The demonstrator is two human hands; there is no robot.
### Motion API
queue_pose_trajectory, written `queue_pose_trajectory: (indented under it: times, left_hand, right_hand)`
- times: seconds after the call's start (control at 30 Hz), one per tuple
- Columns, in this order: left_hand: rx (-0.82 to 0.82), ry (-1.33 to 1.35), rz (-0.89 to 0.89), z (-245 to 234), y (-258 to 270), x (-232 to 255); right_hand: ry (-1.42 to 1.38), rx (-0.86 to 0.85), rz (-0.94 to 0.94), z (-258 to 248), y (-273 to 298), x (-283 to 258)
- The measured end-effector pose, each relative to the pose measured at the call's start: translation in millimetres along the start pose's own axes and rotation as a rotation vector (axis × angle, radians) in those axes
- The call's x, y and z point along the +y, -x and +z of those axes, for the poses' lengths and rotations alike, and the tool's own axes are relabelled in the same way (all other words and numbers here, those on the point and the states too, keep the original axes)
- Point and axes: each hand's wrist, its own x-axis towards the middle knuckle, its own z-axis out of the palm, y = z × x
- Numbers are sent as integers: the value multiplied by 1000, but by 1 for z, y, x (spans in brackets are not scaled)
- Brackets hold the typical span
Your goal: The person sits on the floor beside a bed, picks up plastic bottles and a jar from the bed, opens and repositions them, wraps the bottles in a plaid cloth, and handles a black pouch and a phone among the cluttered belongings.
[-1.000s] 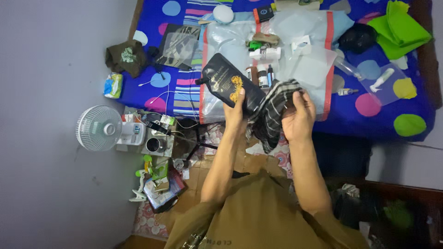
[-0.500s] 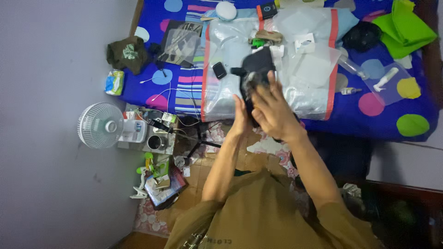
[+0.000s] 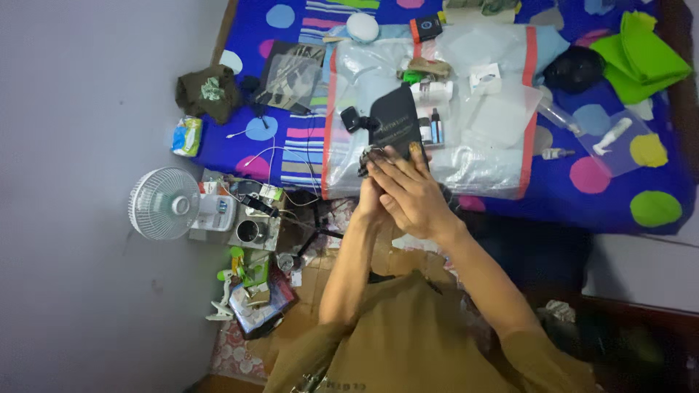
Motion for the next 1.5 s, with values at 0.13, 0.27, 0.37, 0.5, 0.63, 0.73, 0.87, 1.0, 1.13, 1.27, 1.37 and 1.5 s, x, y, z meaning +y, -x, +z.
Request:
queue_pose_trajectory:
  times: [0.13,0.27,0.37,0.5,0.63,0.73,0.87,1.0,1.13,1.27,1.37,1.5]
  left_hand:
    - [195,-33,-190,-17,-1,-10]
    - [-43,-544,138,-21,-5,-8]
    - [-2,-900,223,-11,5,5]
    - [41,-1066,406,14,16,30]
    - [215,-614,325,23,17,46]
    - [205,-477,149,8,18,62]
    - [144,-322,72,-15,28,73]
    - [192,-309,122,-25,32,75]
    - [156,-543,218,-33,28,77]
    - [237,-342,110,-41,28,81]
    - [296,-13,77,-50,37,90]
    - [470,122,225,-70,49,106]
  right_hand:
    - [317,152,97,2,-27,21]
    - [-293,411,149,0,-43,45]
    - [-670,333,271,8,-36,44]
    - [-914,310,299,12,-31,27]
    - [-906,549,176,12,-40,5]
    - [-1055,807,105,13,-52,-3]
    - [-961,1044,297,23,-64,-3]
    - [-530,1165,261,25,-65,-11]
    - [-150,731,10,28,-70,-31]
    - [197,170,199,50,-99,-46]
    - [108,20,132,72,-99,-53]
    - [25,35,-14,110,-85,-58]
